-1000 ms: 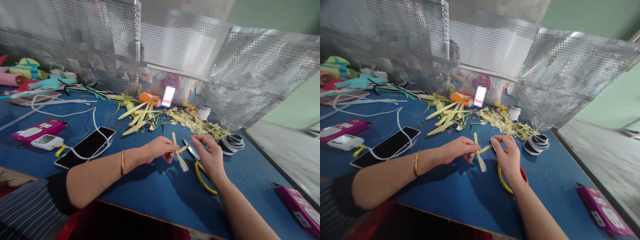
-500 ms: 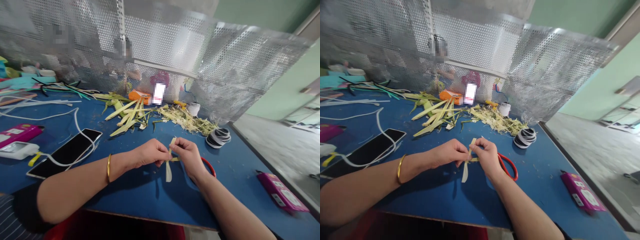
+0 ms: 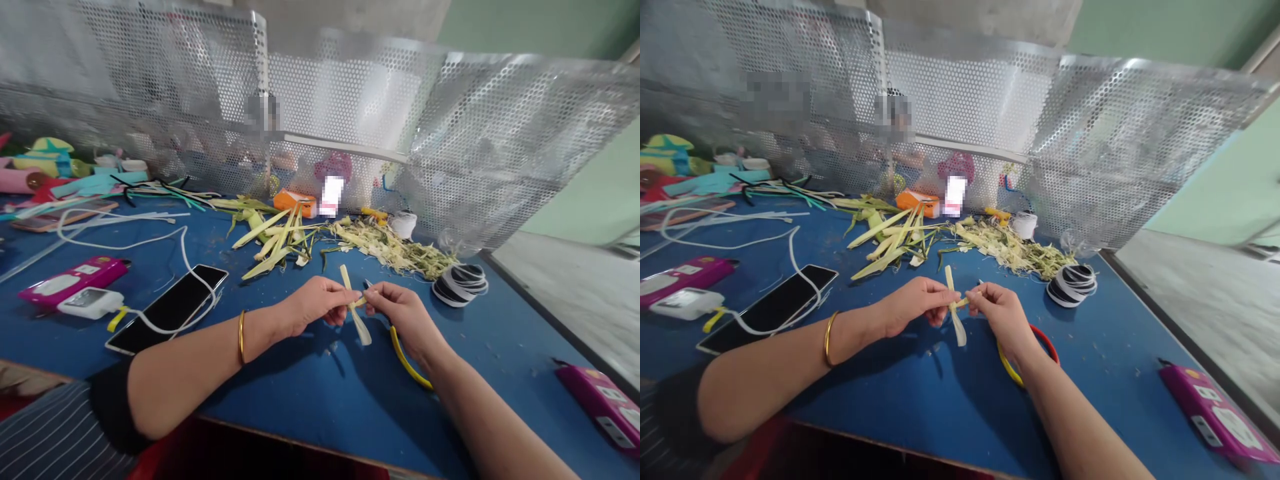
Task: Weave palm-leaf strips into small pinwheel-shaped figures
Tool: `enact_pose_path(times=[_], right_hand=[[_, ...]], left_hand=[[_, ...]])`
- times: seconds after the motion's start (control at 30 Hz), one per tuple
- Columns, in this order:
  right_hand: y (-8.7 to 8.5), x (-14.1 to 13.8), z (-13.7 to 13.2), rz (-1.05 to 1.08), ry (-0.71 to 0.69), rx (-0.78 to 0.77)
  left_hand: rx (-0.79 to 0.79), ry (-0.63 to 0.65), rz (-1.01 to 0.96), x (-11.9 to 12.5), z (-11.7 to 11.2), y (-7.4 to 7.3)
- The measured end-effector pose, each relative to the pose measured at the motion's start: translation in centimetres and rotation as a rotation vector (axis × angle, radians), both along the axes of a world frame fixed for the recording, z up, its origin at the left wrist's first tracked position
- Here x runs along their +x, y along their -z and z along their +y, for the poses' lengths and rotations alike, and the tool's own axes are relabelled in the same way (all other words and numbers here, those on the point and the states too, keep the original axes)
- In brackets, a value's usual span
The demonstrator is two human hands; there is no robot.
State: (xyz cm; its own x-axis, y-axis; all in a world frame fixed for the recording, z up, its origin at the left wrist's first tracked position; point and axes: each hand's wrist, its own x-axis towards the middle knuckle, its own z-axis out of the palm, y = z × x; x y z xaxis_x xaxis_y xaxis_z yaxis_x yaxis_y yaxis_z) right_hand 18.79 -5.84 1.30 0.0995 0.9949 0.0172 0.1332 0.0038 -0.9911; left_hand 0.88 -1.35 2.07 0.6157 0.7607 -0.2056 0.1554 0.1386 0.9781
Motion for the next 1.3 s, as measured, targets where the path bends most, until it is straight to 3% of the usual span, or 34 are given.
enact_pose_path(times=[0.27, 0.43, 0.63, 0.83, 0.93, 1.03, 1.2, 1.3], right_hand=[[1.3, -0.6, 0.0, -0.214, 0.122, 0.176], [0.4, -0.2, 0.0, -0.183, 0.170, 0.211], [0.0, -0.7, -0.9, -0.412, -0.043, 0.139], [0.5, -1.3, -1.4, -0.620, -0.054, 0.267], [-0.1, -1.2, -1.7, -0.752, 0.012, 0.420], [-0.4, -1.1, -1.9, -0.843, 0.127, 0.551], [-0.3, -1.3, -1.9, -0.700, -0.008, 0.554], [-0.1, -1.6, -2.0, -0.640, 0.019, 0.566]], left_hand=[[0.010, 0.026, 0.051, 0.2, -0.5, -0.1], [0.026, -0.092, 0.001, 0.0, -0.4, -0.7], [-0.027, -0.172, -0.049, -0.1, -0.1, -0.4], [0.122, -0.198, 0.055, 0.1, 0.1, 0.0], [0.269, -0.150, 0.109, -0.1, 0.3, 0.2], [0.369, -0.019, 0.177, -0.2, -0.1, 0.3], [0.472, 0.124, 0.321, 0.1, -1.5, 0.0], [0.499, 0.139, 0.311, 0.2, -1.8, -0.1]])
